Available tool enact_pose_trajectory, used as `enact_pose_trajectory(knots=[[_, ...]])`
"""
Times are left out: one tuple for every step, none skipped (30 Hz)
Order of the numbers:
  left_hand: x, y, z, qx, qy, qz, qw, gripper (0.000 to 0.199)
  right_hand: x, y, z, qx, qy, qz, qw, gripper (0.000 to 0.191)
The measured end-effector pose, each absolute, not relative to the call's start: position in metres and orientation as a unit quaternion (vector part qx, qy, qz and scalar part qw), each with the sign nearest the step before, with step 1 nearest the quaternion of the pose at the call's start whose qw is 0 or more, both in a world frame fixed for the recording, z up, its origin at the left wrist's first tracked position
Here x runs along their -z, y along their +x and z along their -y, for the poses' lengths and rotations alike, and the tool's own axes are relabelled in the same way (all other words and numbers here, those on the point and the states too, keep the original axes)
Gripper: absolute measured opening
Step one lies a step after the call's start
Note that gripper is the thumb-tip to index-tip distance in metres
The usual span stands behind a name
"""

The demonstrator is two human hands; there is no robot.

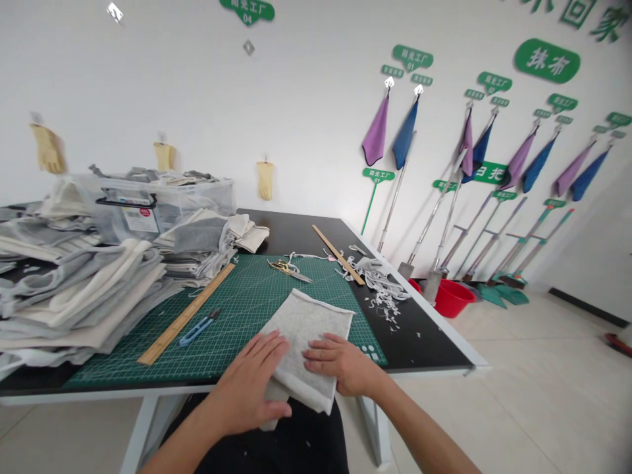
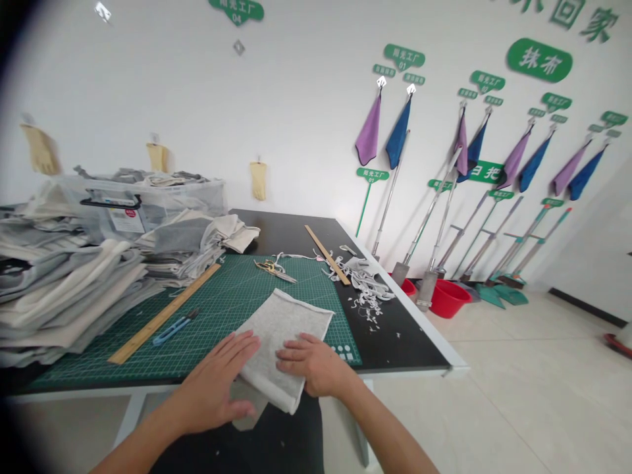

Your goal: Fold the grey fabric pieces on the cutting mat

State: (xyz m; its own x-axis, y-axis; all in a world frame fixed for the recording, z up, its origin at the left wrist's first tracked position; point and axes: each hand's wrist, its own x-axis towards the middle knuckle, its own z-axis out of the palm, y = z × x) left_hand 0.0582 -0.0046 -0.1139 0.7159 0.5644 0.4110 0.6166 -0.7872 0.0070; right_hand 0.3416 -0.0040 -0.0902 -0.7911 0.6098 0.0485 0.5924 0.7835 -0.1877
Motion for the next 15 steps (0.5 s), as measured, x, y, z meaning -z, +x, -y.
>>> enact_pose_trajectory(knots=[[0.115,0.053,0.0,0.179,-0.925,0.332,0.055,0.092,0.089,0.346,0.003,-0.085,-0.315,0.944,0.052,0.059],[0.117,0.049,-0.002,0.164,-0.925,0.34,0.047,0.089,0.089,0.35,0.003,-0.087,-0.314,0.944,0.052,0.059],[0.119,0.046,-0.003,0.156,-0.925,0.345,0.042,0.083,0.089,0.355,0.002,-0.089,-0.317,0.943,0.053,0.059],[0.12,0.043,-0.003,0.156,-0.924,0.346,0.04,0.076,0.09,0.36,0.001,-0.089,-0.323,0.941,0.054,0.058],[0.121,0.041,-0.002,0.161,-0.923,0.347,0.04,0.069,0.091,0.365,0.0,-0.087,-0.331,0.938,0.056,0.057],[0.121,0.04,0.0,0.172,-0.921,0.347,0.043,0.061,0.093,0.371,-0.001,-0.083,-0.344,0.933,0.06,0.057],[0.122,0.039,0.002,0.187,-0.918,0.346,0.05,0.054,0.095,0.376,-0.001,-0.077,-0.359,0.928,0.067,0.056],[0.123,0.039,0.004,0.201,-0.916,0.342,0.06,0.048,0.097,0.38,-0.001,-0.068,-0.375,0.921,0.076,0.056],[0.126,0.04,0.006,0.213,-0.915,0.336,0.073,0.043,0.098,0.384,0.0,-0.058,-0.387,0.916,0.086,0.057],[0.129,0.042,0.006,0.227,-0.912,0.33,0.088,0.039,0.1,0.386,0.001,-0.049,-0.395,0.912,0.095,0.058],[0.134,0.043,0.007,0.243,-0.909,0.322,0.103,0.037,0.1,0.387,0.004,-0.04,-0.399,0.911,0.1,0.059],[0.139,0.045,0.006,0.258,-0.906,0.314,0.117,0.035,0.101,0.386,0.007,-0.032,-0.396,0.912,0.101,0.061],[0.145,0.047,0.006,0.272,-0.904,0.305,0.13,0.034,0.102,0.385,0.011,-0.024,-0.389,0.915,0.099,0.063],[0.152,0.048,0.005,0.283,-0.901,0.296,0.143,0.034,0.103,0.382,0.015,-0.017,-0.381,0.919,0.097,0.064],[0.157,0.049,0.004,0.289,-0.9,0.285,0.157,0.034,0.103,0.38,0.019,-0.01,-0.373,0.923,0.096,0.063]])
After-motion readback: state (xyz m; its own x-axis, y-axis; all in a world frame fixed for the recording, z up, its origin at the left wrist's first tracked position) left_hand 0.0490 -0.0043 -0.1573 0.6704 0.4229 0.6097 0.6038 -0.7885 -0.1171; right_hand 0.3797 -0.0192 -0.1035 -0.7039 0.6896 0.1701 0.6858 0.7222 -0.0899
